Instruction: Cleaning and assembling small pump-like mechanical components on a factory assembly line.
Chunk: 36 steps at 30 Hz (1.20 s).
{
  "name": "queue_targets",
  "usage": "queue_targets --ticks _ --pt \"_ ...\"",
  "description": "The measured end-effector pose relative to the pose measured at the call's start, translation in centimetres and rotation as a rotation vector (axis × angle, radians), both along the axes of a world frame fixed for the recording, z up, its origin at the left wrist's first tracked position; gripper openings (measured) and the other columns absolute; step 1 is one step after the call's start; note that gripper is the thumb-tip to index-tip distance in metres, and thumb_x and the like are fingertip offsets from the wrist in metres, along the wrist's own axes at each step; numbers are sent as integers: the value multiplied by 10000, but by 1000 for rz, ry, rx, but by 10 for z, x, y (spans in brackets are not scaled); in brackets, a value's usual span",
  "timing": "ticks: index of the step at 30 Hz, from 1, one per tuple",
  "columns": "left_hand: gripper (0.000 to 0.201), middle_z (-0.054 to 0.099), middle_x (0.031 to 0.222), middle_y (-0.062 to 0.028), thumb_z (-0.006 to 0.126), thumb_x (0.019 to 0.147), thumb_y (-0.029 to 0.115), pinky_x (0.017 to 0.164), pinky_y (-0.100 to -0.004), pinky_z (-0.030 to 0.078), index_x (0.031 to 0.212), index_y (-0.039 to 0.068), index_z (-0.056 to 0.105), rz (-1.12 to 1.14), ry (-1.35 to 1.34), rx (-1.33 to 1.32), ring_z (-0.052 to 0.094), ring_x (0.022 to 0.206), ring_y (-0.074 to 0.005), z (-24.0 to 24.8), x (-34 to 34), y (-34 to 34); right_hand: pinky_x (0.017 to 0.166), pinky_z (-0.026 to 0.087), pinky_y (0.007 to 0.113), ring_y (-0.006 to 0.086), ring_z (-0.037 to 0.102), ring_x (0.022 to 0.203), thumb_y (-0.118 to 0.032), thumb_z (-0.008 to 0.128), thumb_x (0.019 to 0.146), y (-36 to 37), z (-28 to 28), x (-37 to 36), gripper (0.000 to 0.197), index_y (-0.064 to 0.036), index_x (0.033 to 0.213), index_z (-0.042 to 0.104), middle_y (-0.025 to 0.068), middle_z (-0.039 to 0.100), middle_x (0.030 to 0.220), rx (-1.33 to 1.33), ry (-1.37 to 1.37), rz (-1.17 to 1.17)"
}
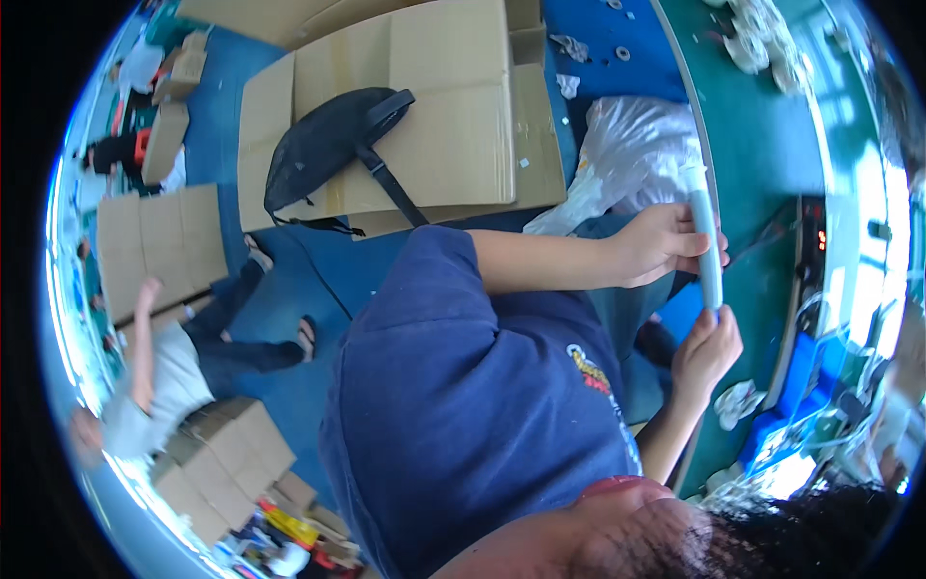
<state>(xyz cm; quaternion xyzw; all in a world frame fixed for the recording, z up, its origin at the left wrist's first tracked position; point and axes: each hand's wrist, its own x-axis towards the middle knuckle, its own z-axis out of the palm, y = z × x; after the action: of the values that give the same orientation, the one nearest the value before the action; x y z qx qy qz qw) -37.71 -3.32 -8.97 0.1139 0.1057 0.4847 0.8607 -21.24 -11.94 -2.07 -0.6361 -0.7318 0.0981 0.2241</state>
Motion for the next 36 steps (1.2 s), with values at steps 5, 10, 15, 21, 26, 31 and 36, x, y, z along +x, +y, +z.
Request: queue_targets --ticks 5,10,15,21,26,31,36 --pt "315 674 1160 -149 682 980 4 931 -404 589 1263 59 555 134 75 30 695 1061 -286 -5 -43 30 558 348 339 172 431 584 -351 377 1133 53 -20 -21 450 -53 837 541 34 468 671 1 -23 175" --pt "458 647 1262 -164 666 991 15 1026 -446 556 1404 76 479 174 -5 241 667 1186 -339 -9 -74 39 534 295 265 112 334 547 -379 401 1125 80 -32 -58 434 -136 771 464 8 433 654 -667 1316 -86" --pt "507 657 1247 -165 712 965 34 1056 -468 557 1408 75 470 222 176 357 660 1237 -379 -12 -85 51 525 275 279 113 319 564 -386 363 1127 87 -34 -82 440 -156 755 419 3 405 644 -816 1793 27" --pt "501 672 1212 -172 763 942 65 998 -428 596 1364 68 495 122 211 202 705 1154 -364 5 -75 48 544 377 348 203 443 572 -295 464 1074 69 -40 -70 337 -63 840 539 62 492 684 -241 830 -15" --pt "471 671 1206 -180 766 952 90 957 -392 612 1341 57 502 109 407 77 728 1076 -341 9 -68 33 588 436 408 293 516 607 -220 599 976 70 -57 -40 214 -12 923 591 115 560 759 215 125 209" --pt "429 673 1195 -181 764 962 112 928 -398 620 1306 42 517 196 133 -50 722 1022 -297 -16 -87 46 625 462 415 309 556 653 -162 595 967 65 -55 -56 145 -25 1003 628 139 614 837 176 164 58" --pt "406 676 1185 -171 768 958 119 915 -404 625 1280 56 529 457 137 49 718 1036 -276 13 -127 40 820 514 363 303 665 911 -208 557 1059 104 -85 -94 317 20 1257 652 161 691 1074 -463 500 16"
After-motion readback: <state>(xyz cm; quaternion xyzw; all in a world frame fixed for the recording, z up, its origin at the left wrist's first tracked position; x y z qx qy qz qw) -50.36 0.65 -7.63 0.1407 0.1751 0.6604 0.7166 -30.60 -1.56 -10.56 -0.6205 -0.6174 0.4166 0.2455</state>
